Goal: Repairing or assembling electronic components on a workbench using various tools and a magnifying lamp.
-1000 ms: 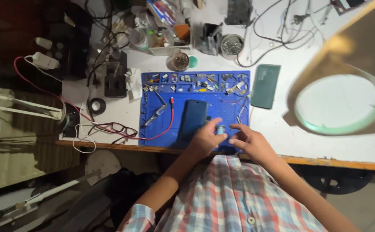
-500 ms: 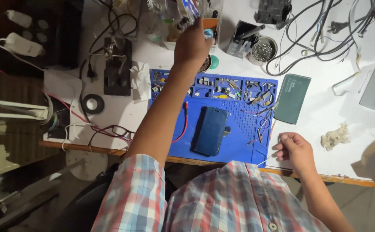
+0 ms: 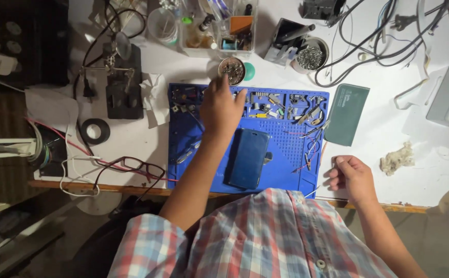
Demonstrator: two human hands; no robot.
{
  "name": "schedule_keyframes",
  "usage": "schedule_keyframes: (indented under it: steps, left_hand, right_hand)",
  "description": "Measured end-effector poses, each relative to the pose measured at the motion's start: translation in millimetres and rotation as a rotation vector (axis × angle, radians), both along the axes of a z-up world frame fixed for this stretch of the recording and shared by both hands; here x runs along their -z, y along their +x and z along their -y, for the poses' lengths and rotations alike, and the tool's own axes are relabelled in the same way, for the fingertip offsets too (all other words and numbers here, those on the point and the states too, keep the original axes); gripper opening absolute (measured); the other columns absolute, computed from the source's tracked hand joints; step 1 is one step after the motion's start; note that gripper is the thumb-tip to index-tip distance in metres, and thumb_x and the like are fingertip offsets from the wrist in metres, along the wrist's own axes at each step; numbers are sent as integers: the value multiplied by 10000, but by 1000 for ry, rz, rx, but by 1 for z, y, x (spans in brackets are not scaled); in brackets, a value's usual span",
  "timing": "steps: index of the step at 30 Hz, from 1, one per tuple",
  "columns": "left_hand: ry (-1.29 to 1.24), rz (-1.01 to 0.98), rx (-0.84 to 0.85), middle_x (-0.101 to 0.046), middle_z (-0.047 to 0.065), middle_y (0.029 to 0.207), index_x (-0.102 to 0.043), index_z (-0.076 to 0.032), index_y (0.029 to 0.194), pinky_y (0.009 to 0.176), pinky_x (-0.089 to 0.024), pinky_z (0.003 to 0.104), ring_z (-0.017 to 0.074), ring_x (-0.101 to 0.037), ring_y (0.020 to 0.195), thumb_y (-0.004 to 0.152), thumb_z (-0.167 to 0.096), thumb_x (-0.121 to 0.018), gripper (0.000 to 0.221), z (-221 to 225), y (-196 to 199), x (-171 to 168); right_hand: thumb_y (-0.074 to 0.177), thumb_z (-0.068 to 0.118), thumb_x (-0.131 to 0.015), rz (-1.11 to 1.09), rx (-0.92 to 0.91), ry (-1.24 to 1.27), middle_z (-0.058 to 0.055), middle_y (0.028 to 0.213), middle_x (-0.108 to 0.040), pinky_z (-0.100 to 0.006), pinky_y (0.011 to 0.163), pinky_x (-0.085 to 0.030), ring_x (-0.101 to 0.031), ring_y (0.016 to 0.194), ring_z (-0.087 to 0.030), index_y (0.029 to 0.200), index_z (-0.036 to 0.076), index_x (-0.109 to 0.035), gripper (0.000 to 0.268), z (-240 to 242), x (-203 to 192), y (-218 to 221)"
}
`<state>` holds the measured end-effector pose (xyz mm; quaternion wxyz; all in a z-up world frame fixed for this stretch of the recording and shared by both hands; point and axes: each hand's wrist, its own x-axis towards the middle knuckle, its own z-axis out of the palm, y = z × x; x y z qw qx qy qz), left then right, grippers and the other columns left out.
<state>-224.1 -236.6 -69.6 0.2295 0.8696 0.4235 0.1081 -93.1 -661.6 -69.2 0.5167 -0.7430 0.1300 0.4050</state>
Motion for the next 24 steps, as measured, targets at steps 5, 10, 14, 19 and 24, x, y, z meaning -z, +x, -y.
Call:
schedule_keyframes:
  steps: [5,10,14,19,24]
  left_hand:
    - [127,-140,-100,-707,259,1507,-573,29,1618,1037,-620,552,448,-705,1338,874,-740,-988,1147,-29,48,46]
    - [169,-89,-22,-808,269,1347,-678,68,1534,932,-665,528,436,-789,1191,890,-604,-978,978,-32,14,16]
    - [445,113,-5,-809,226,1258,-712,24,1486,890,-673,554,427,-797,1111,888,-528,-992,861,-48,-22,-13]
    - [250,52,-30,-749,272,1494,-585,-13,1635,1071,-620,608,467,-725,1324,998,-586,-891,910,-106,-11,-27]
    - [444,58,10,-740,200,1493,-510,-33,1696,1027,-653,554,430,-734,1357,1000,-554,-1039,1017,-152,11,-3]
  right_hand:
    - [1267,208,-652,11,-6,-34,-171,783,-717,-430,479,-522,-593,515,-249,1132,49,-688,212,-6,-2,0]
    - [1268,215,-661,-5,26,1,-174,782,-706,-429,474,-494,-578,508,-251,1129,53,-676,214,6,7,0]
    - [1268,217,-664,25,-18,-16,-203,813,-727,-451,488,-557,-600,525,-272,1167,26,-699,219,6,10,1]
    - [1274,212,-665,32,-28,-14,-188,821,-735,-449,507,-586,-613,540,-262,1193,32,-717,205,8,8,0]
    - [1285,219,-664,31,-34,-6,-191,820,-739,-453,516,-595,-620,548,-265,1172,30,-714,226,9,7,0]
